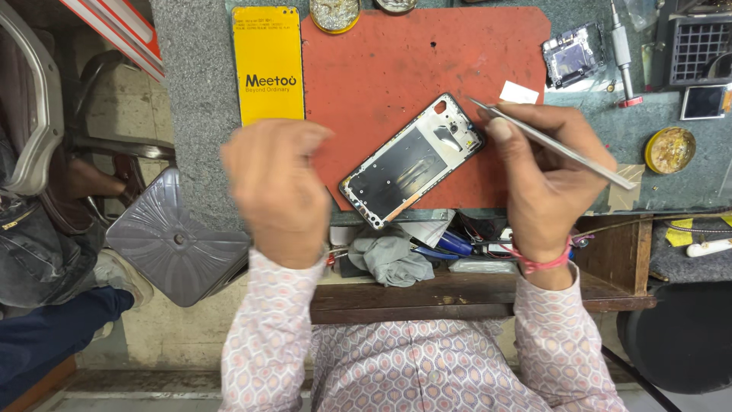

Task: The person disassembles a smartphone at a repair bench. They pry the back cover off with a metal opening tool, unscrew internal screws with a red-handled screwdriver, lift out the battery and internal components, and set the opened phone frame on the mat.

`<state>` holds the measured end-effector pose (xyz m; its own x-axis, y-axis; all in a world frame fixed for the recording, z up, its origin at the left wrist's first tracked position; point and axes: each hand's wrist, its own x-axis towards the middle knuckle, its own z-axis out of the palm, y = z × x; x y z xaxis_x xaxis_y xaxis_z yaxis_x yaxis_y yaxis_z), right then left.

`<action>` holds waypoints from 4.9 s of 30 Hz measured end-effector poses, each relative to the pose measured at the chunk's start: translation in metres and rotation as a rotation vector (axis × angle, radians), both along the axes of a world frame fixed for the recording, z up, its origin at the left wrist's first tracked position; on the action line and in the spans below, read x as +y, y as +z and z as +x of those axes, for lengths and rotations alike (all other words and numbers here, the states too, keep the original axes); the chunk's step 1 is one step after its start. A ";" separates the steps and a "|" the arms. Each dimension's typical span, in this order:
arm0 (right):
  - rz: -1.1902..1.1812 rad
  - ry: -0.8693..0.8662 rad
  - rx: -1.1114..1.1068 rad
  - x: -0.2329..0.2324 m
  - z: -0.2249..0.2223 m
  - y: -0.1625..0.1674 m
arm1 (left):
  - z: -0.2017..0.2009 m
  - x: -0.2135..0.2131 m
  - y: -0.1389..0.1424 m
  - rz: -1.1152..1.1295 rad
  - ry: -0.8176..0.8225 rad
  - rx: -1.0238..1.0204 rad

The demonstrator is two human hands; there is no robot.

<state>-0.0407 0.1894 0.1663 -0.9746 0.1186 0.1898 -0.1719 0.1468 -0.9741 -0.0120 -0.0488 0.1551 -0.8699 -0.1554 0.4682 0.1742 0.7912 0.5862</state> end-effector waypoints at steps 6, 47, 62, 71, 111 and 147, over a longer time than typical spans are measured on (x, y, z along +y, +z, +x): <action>0.453 0.059 0.255 -0.011 0.000 0.005 | 0.015 -0.038 0.003 -0.160 0.342 0.093; 0.397 0.068 0.152 -0.031 -0.002 -0.007 | 0.017 0.045 -0.013 -0.164 -0.131 -0.127; 0.475 0.038 0.240 -0.041 0.001 -0.009 | 0.016 0.038 -0.014 -0.156 -0.130 -0.125; 0.308 0.110 0.082 -0.033 -0.006 -0.009 | 0.016 0.040 -0.015 -0.173 -0.132 -0.118; 0.406 0.470 0.243 -0.087 0.035 -0.002 | 0.079 -0.015 -0.031 -0.062 -0.001 -0.223; 0.381 0.381 0.218 -0.088 0.030 -0.008 | 0.071 -0.014 -0.039 -0.071 0.005 -0.202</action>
<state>-0.0103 0.1012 0.1579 -0.8688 -0.3493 0.3511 -0.4718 0.3685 -0.8010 0.0589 -0.0627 0.1159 -0.9465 -0.1327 0.2943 0.0547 0.8325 0.5513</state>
